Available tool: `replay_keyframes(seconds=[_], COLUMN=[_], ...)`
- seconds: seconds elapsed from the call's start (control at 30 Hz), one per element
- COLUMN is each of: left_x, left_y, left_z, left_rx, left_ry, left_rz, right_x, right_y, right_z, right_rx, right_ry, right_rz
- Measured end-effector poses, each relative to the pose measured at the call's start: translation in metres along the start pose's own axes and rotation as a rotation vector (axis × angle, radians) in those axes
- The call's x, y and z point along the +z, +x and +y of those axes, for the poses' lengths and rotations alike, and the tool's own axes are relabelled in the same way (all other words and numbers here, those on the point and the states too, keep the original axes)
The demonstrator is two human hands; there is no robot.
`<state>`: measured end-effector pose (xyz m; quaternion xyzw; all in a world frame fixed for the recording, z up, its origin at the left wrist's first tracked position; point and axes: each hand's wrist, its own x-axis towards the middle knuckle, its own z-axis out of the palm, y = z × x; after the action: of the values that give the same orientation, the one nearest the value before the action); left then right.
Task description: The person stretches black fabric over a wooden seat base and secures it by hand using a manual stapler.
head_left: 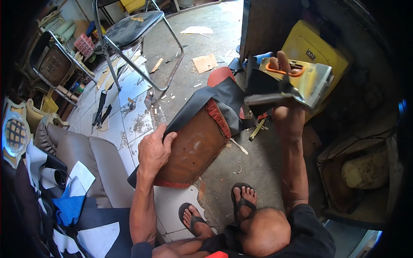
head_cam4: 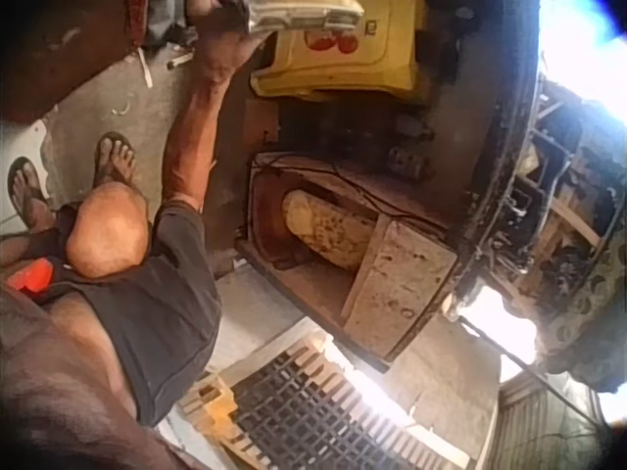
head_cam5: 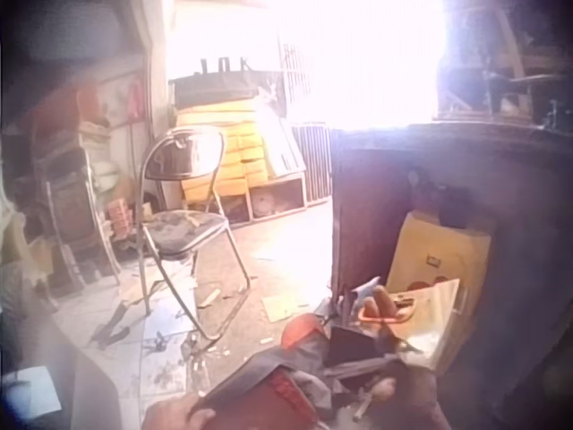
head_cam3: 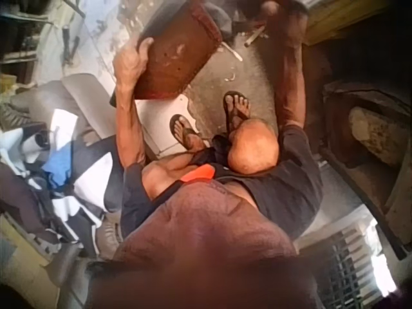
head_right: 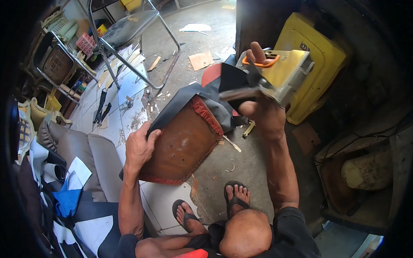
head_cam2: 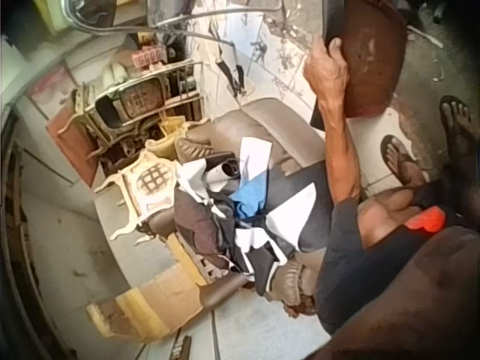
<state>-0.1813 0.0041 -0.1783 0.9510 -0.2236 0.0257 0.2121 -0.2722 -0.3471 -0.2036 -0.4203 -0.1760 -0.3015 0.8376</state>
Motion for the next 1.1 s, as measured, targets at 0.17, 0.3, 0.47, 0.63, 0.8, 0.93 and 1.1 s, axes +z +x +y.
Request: replay_keyframes(seconds=[0.17,0.3,0.47,0.63,0.8,0.93,1.1], left_x=[0.000,0.001,0.000,0.002,-0.004,0.000,-0.002], left_y=[0.001,0.001,0.002,0.004,0.000,0.007,0.002], left_z=[-0.001,0.000,0.005,0.006,-0.002,0.001,-0.001], left_rx=[-0.028,-0.043,-0.040,-0.059,-0.055,-0.043,-0.108], left_ry=[0.007,-0.003,0.015,0.014,0.027,-0.017,-0.003], left_rz=[0.001,0.011,0.001,-0.017,-0.006,-0.049,-0.096], right_x=[0.033,0.002,0.004,-0.002,-0.004,0.000,0.069], right_y=[0.019,0.018,0.013,0.016,0.008,-0.037,-0.069], right_z=[-0.007,-0.005,0.010,0.019,0.017,0.054,0.093], right_rx=[-0.080,-0.020,0.087,0.007,0.246,0.548,0.453], right_ry=[-0.255,-0.714,-0.636,-0.905,-0.604,-0.590,-0.903], right_rz=[-0.011,0.103,0.217,0.174,-0.059,0.088,-0.357])
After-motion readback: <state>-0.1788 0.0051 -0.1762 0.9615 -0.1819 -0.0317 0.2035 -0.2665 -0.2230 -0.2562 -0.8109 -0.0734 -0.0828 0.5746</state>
